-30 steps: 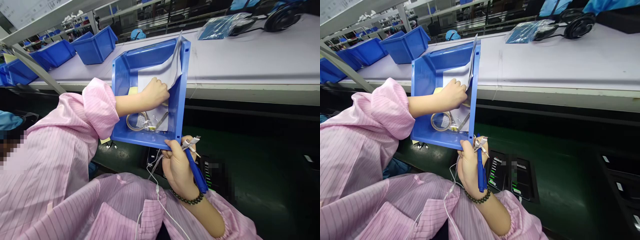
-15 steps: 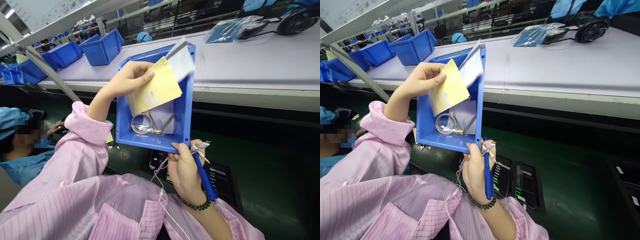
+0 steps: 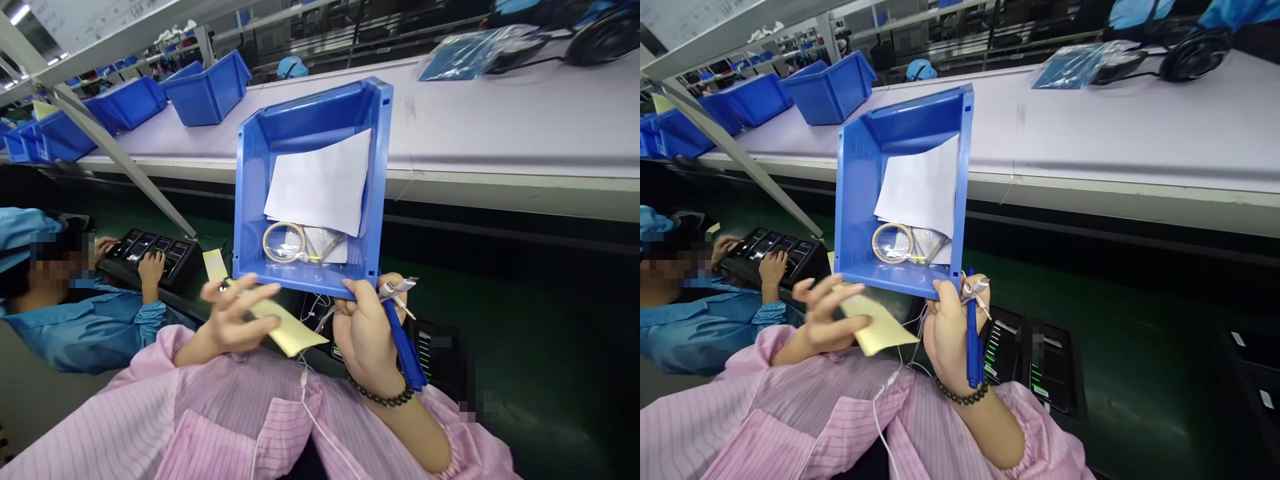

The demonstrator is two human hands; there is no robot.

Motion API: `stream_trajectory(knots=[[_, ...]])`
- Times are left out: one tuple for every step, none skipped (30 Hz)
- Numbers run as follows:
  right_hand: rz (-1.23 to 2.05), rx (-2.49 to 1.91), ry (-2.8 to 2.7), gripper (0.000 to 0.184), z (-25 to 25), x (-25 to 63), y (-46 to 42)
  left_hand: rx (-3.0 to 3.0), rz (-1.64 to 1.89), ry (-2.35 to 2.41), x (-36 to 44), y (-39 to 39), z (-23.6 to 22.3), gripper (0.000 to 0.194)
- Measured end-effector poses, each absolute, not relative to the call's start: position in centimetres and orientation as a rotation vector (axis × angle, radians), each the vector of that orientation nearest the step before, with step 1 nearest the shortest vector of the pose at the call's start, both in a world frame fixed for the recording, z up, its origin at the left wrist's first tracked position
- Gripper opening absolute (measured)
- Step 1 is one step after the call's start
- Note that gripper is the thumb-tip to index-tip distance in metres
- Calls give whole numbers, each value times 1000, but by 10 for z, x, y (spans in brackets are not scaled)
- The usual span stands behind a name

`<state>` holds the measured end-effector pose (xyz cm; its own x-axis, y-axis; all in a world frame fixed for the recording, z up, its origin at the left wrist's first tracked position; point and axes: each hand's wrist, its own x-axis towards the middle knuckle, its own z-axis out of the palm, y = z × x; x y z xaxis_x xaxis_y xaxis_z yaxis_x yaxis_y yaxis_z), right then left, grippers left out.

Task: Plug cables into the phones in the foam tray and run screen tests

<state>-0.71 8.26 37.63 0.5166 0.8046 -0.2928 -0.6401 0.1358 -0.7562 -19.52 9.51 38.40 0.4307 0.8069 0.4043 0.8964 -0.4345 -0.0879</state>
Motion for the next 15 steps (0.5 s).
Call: stream_trajectory(knots=[[1058,-973,-199,51,377,-8,82,-2381,-475,-1432,-192,96,377,43],[1061,-976,-197,51,377,-9,82,-2354,-522,-1384,-189,98,370,41],[1070,-981,-200,52,377,-10,82,-2318,-582,-1316,-185,103,363,39],[1084,-989,-212,53,377,-11,82,-2271,-668,-1217,-183,108,357,38],[1100,-997,-238,54,376,-12,82,-2215,-771,-1099,-181,113,351,38],[1116,-1003,-276,57,375,-13,81,-2156,-872,-978,-180,118,346,38],[1129,-1003,-322,59,373,-12,81,-2102,-957,-871,-180,122,342,38],[1135,-992,-375,62,372,-11,80,-2063,-1012,-793,-181,126,340,38],[1132,-973,-427,64,369,-9,78,-2042,-1034,-745,-182,130,339,37],[1121,-952,-474,66,366,-4,75,-2040,-1034,-722,-183,134,339,36],[1109,-936,-515,68,363,2,70,-2050,-1030,-712,-184,139,340,34],[1095,-934,-548,69,359,10,65,-2064,-1044,-704,-185,145,343,32],[1084,-949,-572,70,354,20,57,-2082,-1073,-721,-186,152,347,29],[1075,-983,-587,70,348,31,48,-2108,-1107,-770,-187,161,353,26],[1068,-1032,-587,70,342,43,37,-2145,-1142,-849,-187,172,361,23]])
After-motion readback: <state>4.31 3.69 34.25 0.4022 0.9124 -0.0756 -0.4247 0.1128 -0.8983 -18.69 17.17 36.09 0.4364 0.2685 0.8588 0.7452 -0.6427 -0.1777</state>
